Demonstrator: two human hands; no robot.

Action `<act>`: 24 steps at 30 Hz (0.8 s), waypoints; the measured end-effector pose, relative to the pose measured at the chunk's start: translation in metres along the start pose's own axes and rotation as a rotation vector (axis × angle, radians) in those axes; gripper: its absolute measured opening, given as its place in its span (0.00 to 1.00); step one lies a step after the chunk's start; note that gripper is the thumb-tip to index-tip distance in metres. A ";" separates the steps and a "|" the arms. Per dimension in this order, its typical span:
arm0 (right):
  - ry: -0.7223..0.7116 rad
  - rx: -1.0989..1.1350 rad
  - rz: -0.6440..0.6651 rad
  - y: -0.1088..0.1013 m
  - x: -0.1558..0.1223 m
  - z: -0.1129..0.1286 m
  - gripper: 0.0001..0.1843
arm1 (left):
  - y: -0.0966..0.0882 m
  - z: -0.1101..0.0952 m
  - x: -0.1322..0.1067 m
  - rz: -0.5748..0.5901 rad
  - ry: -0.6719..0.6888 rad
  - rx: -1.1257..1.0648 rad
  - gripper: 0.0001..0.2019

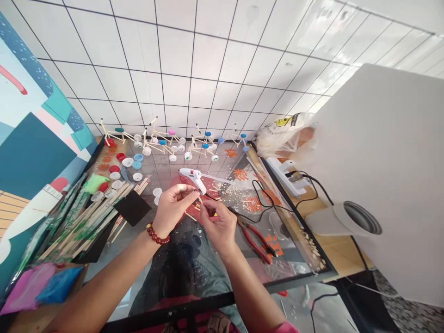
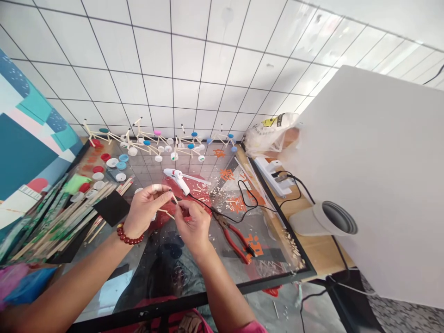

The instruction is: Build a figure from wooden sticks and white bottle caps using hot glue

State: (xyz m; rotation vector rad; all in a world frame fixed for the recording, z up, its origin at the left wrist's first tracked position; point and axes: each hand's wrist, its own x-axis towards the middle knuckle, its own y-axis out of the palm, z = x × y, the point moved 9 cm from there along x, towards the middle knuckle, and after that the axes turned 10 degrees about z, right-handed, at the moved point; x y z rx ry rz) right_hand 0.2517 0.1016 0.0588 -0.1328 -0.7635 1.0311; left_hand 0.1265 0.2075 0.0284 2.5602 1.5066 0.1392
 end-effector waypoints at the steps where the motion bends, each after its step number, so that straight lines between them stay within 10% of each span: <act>1: -0.011 -0.009 0.007 0.000 0.000 0.002 0.05 | -0.001 -0.001 -0.001 -0.009 0.005 0.020 0.14; 24: 0.090 0.099 0.081 0.005 0.001 -0.003 0.05 | 0.000 -0.007 -0.001 0.013 0.025 0.009 0.10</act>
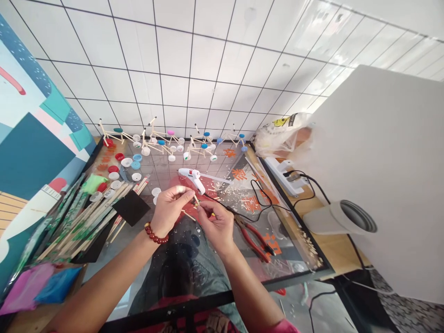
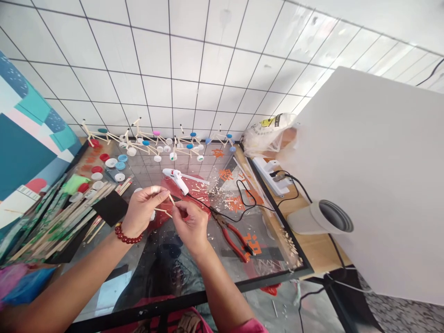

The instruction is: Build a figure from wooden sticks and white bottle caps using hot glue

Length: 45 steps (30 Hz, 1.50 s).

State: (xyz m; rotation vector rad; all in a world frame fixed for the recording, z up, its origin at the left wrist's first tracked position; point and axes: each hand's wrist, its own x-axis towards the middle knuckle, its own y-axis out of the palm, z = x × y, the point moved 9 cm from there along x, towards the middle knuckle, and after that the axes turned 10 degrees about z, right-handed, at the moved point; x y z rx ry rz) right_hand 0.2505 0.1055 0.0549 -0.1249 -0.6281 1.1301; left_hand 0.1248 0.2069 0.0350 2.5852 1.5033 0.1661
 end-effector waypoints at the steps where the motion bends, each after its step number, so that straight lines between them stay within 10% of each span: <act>1: 0.022 0.019 0.006 0.000 0.000 -0.002 0.05 | 0.000 0.001 0.000 0.007 0.001 0.004 0.10; 27: 0.267 0.347 0.008 0.004 0.001 -0.030 0.11 | -0.003 0.008 0.000 -0.033 -0.012 0.039 0.14; 38: 0.517 0.917 0.277 0.048 -0.005 -0.049 0.26 | -0.002 0.009 0.004 0.016 -0.188 -0.327 0.17; 45: 0.502 0.943 0.376 0.061 -0.008 -0.039 0.20 | -0.003 0.002 0.002 0.087 -0.201 -0.123 0.19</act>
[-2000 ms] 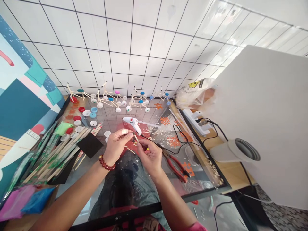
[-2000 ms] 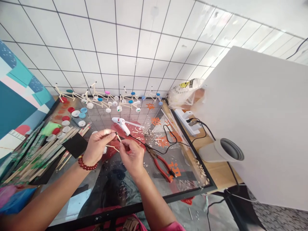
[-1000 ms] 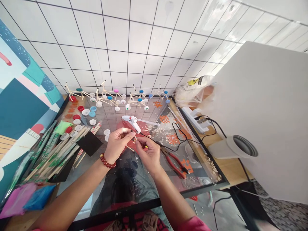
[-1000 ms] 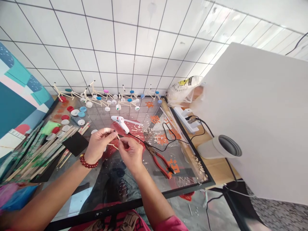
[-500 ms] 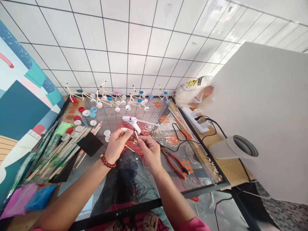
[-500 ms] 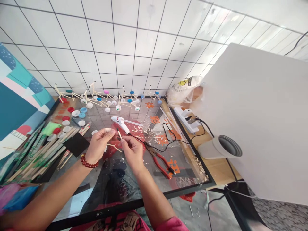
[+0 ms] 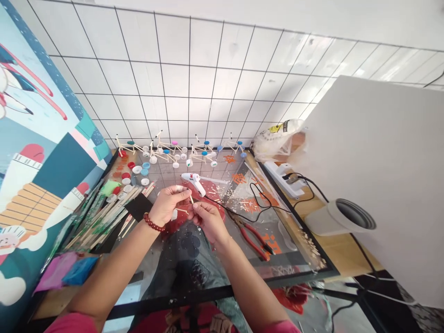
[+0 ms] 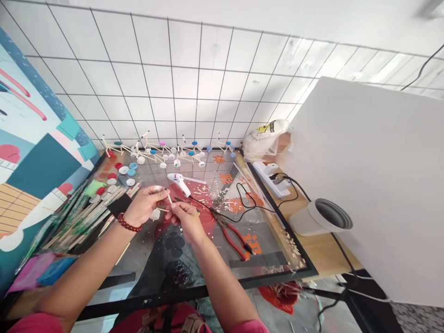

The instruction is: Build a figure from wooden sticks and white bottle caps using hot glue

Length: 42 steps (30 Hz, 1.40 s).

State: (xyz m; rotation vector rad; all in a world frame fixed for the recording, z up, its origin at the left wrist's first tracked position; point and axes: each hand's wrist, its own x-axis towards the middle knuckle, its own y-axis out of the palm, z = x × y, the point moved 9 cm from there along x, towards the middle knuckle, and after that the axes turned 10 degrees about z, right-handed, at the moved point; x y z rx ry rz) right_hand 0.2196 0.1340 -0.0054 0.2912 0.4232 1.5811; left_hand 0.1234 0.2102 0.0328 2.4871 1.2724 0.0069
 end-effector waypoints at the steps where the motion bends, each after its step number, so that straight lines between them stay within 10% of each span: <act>1: 0.008 -0.037 0.006 0.000 0.001 -0.001 0.20 | -0.004 -0.002 0.000 -0.016 0.015 0.046 0.19; 7: 0.098 -0.690 0.181 0.004 -0.002 -0.007 0.14 | -0.076 -0.035 -0.031 -0.390 0.259 0.181 0.19; 14: 0.201 -1.120 0.438 0.012 -0.011 -0.021 0.14 | -0.113 -0.021 -0.066 -0.478 0.204 0.357 0.14; 22: 0.088 -0.947 0.029 -0.037 -0.001 0.011 0.22 | -0.087 -0.021 -0.071 -0.405 0.353 0.889 0.17; 29: 0.125 -0.490 0.188 -0.028 -0.006 0.010 0.23 | -0.062 -0.021 -0.099 -0.404 0.588 0.911 0.08; 37: 0.076 -0.094 0.367 0.014 -0.010 -0.012 0.23 | 0.008 0.031 -0.088 0.090 0.320 0.704 0.19; 42: -0.041 0.066 0.324 0.024 -0.012 -0.002 0.25 | 0.001 0.056 -0.082 0.080 0.091 0.494 0.08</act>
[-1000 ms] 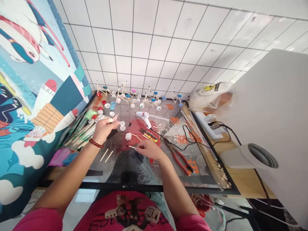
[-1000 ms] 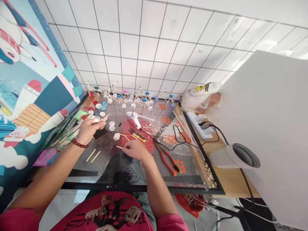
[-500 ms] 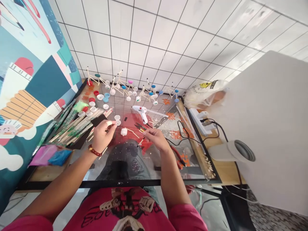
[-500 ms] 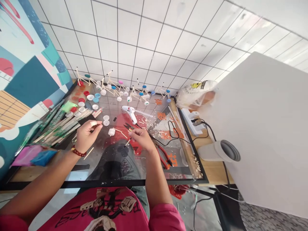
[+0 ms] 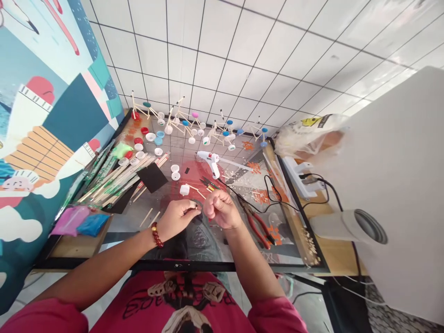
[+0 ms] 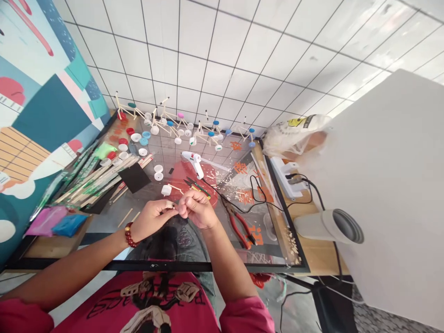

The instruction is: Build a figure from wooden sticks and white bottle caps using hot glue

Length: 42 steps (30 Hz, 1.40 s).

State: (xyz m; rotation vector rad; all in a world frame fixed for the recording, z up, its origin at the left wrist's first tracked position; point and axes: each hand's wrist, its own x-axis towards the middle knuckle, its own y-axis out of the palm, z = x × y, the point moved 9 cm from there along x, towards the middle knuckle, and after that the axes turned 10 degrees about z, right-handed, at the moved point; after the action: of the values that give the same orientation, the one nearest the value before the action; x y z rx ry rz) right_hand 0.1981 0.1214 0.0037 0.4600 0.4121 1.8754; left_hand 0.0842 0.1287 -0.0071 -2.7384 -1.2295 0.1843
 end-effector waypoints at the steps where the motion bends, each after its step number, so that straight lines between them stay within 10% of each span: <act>1: -0.043 0.033 -0.023 -0.004 -0.002 0.007 0.25 | -0.006 0.006 0.001 -0.017 -0.055 -0.115 0.09; 8: -0.387 0.311 0.135 -0.031 -0.024 0.048 0.25 | -0.046 0.020 0.004 -0.092 -0.214 -0.557 0.20; 20: -0.336 0.354 0.073 -0.034 -0.018 0.037 0.14 | -0.064 0.020 0.004 0.179 -0.258 0.091 0.14; 33: -0.276 0.286 0.080 -0.037 -0.026 0.030 0.28 | -0.127 0.005 -0.006 -0.505 -0.010 -0.058 0.21; 38: -0.339 0.355 0.414 -0.020 -0.030 0.034 0.27 | -0.131 -0.003 -0.012 -0.615 0.097 -0.014 0.12; 42: -0.099 0.071 0.637 -0.010 -0.044 0.027 0.30 | -0.126 0.000 -0.011 -0.602 0.054 0.045 0.09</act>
State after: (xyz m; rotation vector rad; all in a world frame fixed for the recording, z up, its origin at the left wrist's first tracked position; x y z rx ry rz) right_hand 0.2333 0.0847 0.0168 0.7970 0.2828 2.4400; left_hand -0.0155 0.2038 0.0153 -2.1894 -1.9227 0.0691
